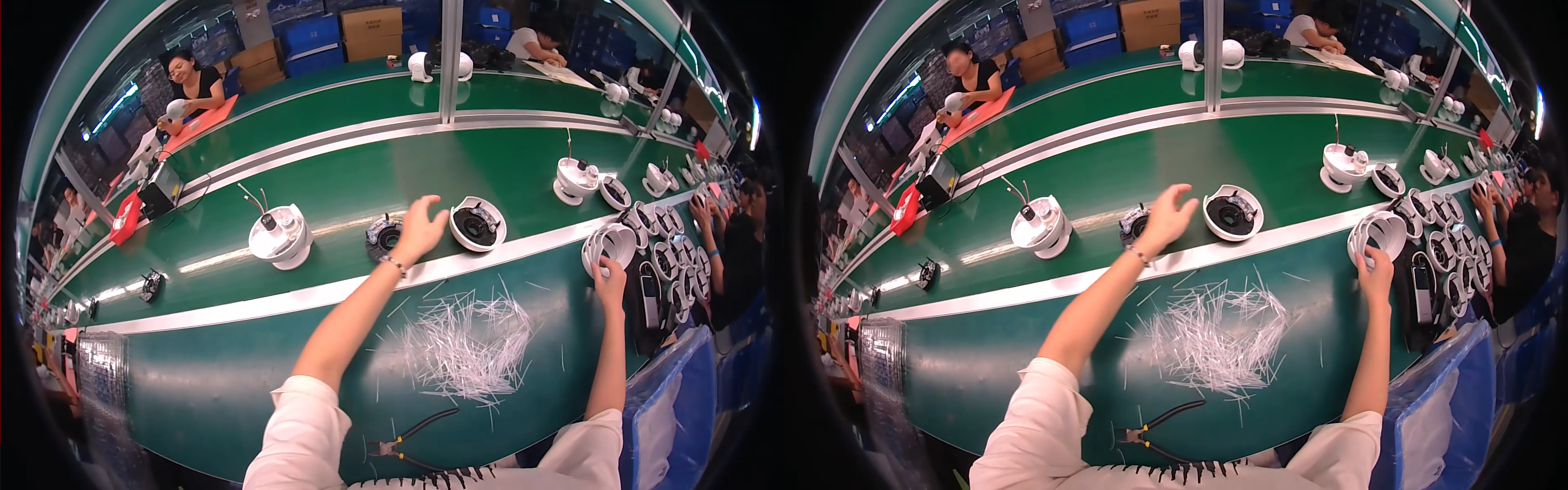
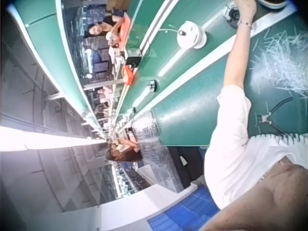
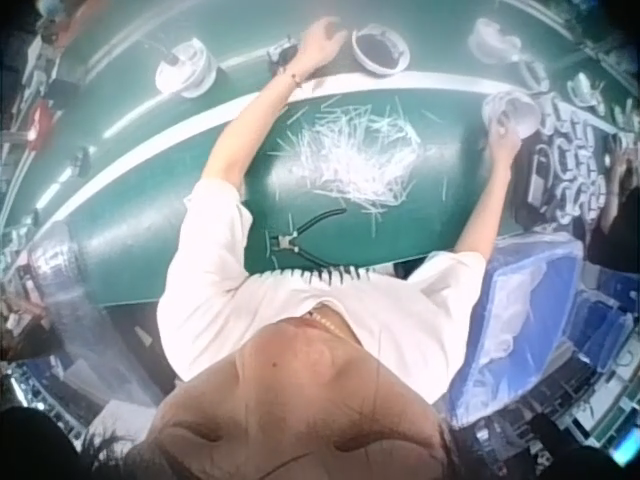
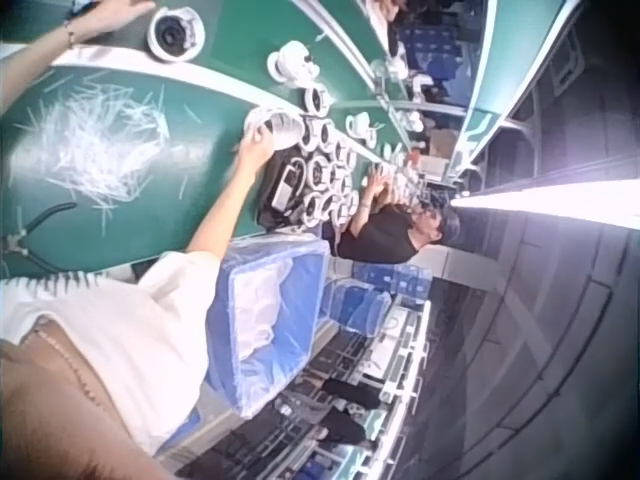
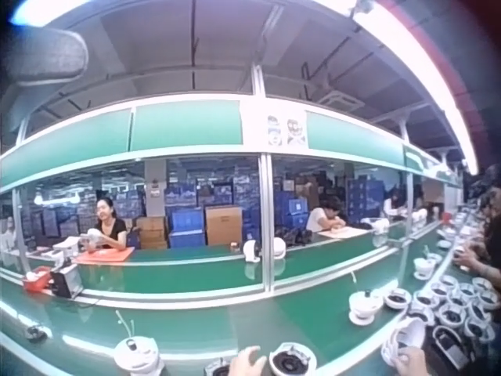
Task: Trimming excess plastic and assembling components for light fixtures on a factory production line.
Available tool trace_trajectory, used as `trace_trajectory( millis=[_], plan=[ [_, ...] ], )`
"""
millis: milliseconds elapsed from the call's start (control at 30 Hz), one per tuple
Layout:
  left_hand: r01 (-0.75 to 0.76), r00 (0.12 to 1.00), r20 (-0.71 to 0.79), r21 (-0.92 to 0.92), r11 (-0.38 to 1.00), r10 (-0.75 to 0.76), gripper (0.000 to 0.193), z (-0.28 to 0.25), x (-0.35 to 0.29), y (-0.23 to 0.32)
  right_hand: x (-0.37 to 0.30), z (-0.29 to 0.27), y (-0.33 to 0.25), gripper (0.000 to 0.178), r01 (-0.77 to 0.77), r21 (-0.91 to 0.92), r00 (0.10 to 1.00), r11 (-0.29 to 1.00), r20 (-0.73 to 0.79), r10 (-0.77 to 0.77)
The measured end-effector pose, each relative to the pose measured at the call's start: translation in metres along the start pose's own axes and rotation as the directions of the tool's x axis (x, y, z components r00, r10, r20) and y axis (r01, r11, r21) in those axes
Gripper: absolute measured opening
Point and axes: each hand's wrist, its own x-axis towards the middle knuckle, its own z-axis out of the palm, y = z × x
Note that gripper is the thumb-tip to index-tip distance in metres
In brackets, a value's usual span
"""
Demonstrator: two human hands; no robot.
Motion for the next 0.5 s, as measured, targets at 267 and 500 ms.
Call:
trace_trajectory(
  millis=[267, 500],
  plan=[
    [0.135, 0.956, 0.153, 0.523, 0.842, -0.249, 0.043, -0.073, -0.003, -0.033, 0.011, 0.010, -0.002, 0.012, 0.002, 0.054, 1.000, 0.999, 0.015, -0.002],
    [0.252, 0.944, 0.098, 0.401, 0.881, -0.314, 0.050, -0.056, -0.007, -0.031, 0.007, -0.060, -0.081, 0.008, 0.172, 0.022, 0.892, 0.985, -0.428, -0.146]
  ],
)
